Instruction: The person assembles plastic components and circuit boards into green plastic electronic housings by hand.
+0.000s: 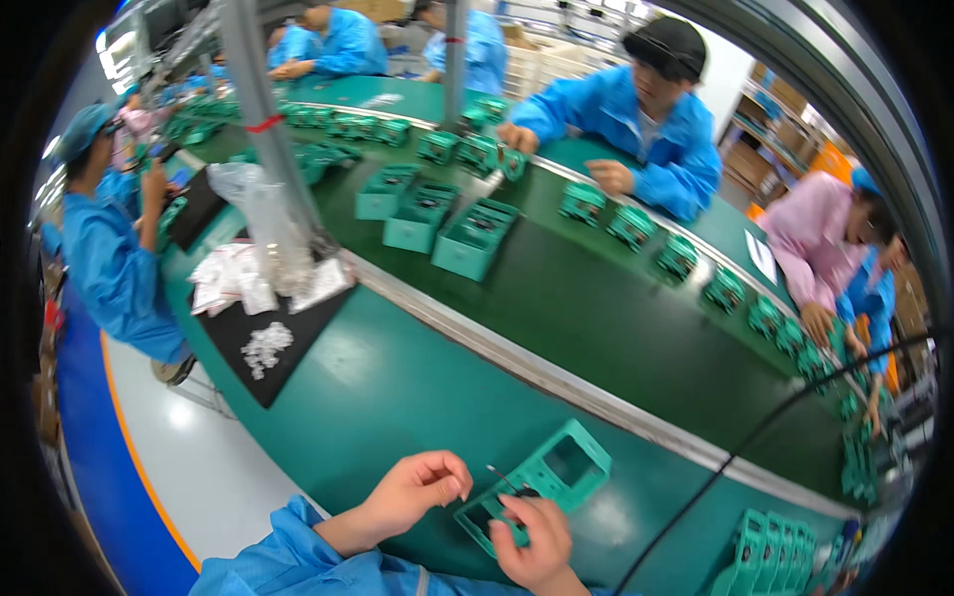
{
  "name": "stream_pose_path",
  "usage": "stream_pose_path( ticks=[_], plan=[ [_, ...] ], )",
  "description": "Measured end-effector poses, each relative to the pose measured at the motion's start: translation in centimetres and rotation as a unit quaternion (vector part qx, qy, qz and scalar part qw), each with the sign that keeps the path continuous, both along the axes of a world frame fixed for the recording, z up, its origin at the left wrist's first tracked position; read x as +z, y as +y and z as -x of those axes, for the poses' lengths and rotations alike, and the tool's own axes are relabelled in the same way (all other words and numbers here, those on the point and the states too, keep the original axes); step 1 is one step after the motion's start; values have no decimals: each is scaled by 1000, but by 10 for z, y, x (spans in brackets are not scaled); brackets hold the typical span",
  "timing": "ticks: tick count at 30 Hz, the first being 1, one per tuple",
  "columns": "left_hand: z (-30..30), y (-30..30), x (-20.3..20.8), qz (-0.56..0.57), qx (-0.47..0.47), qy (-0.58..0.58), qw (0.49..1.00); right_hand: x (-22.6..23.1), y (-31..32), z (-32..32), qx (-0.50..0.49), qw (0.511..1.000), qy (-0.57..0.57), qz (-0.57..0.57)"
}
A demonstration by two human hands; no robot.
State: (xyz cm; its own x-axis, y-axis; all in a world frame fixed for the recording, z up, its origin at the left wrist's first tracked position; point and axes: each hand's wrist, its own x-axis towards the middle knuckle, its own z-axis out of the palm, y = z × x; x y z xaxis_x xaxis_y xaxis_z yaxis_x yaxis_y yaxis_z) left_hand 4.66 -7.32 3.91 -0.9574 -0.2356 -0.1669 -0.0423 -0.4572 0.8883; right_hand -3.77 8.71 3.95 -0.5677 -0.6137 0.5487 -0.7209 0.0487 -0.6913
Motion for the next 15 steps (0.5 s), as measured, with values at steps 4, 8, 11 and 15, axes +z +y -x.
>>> stream_pose_path(
  ticks=[4, 8, 11, 15],
  plan=[
    [15, 25, -8, -60, -61, -19, 996, -4, 2, 1, -28, 994, -103, 18],
    [18, 34, -12, -68, -61, -31, 995, -8, 8, 5, -23, 993, -113, 37],
    [17, 37, -15, -62, -44, -26, 997, -13, 10, 6, -19, 994, -105, 32],
    [13, 38, -7, 125, -5, -43, 991, -13, 9, 4, -24, 992, -123, 31]
  ],
)
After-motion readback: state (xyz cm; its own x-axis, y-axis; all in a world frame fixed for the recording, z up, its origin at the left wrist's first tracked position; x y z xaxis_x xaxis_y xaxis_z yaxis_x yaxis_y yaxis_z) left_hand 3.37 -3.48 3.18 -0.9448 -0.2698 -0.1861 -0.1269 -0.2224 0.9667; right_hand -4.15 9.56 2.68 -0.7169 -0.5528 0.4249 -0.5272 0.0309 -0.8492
